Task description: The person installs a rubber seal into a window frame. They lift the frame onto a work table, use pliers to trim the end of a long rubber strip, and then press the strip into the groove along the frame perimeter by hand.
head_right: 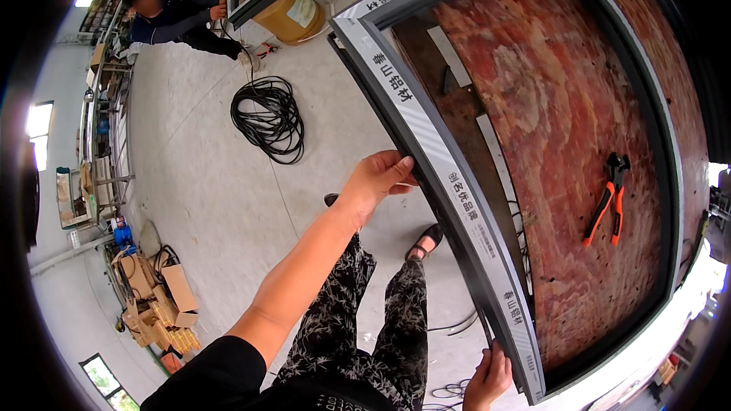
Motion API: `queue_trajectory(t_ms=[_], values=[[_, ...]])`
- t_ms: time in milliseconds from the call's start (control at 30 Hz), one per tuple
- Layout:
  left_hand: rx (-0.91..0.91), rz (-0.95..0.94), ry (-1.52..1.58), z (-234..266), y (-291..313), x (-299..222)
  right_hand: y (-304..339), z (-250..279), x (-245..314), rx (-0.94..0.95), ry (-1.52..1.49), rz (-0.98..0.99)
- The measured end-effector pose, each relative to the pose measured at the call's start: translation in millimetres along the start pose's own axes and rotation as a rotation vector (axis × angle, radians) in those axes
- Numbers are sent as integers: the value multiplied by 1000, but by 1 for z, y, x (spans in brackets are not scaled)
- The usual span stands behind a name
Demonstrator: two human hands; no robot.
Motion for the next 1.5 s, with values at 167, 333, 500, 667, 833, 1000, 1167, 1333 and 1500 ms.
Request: queue_trajectory(t_ms=[167, 333, 500, 667, 833, 1000, 1167, 1333, 1500], values=[[1, -7, 64, -12, 5, 11, 6, -6, -19, 78, -53, -124], [143, -25, 213, -31, 12, 20, 3, -12, -30, 146, -315, -272], [121, -61, 177, -32, 15, 22, 6, -23, -38, 300, -717, -581], [104, -61, 195, -30, 21, 22, 7, -21, -42, 311, -790, -590], [20, -9, 145, -42, 24, 31, 8, -15, -45, 251, -579, -477], [39, -54, 155, -50, 28, 41, -4, -11, -40, 233, -281, -269], [-142, 60, 170, -49, 43, 61, 6, -16, -46, 75, 10, -60], [-5, 52, 144, -69, 57, 27, 5, -16, -36, -22, 229, 83], [-1, -67, 108, -77, 56, 58, -1, -20, -22, 36, 171, 32]])
Point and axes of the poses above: each hand's wrist, its own y-axis away from the middle knuckle, its own z-axis out of the back of the hand, x = y × z, the point moved 6 cm from there along -y, towards the middle knuckle, and after that the axes turned 7 degrees about -y, right-handed, at the moved point
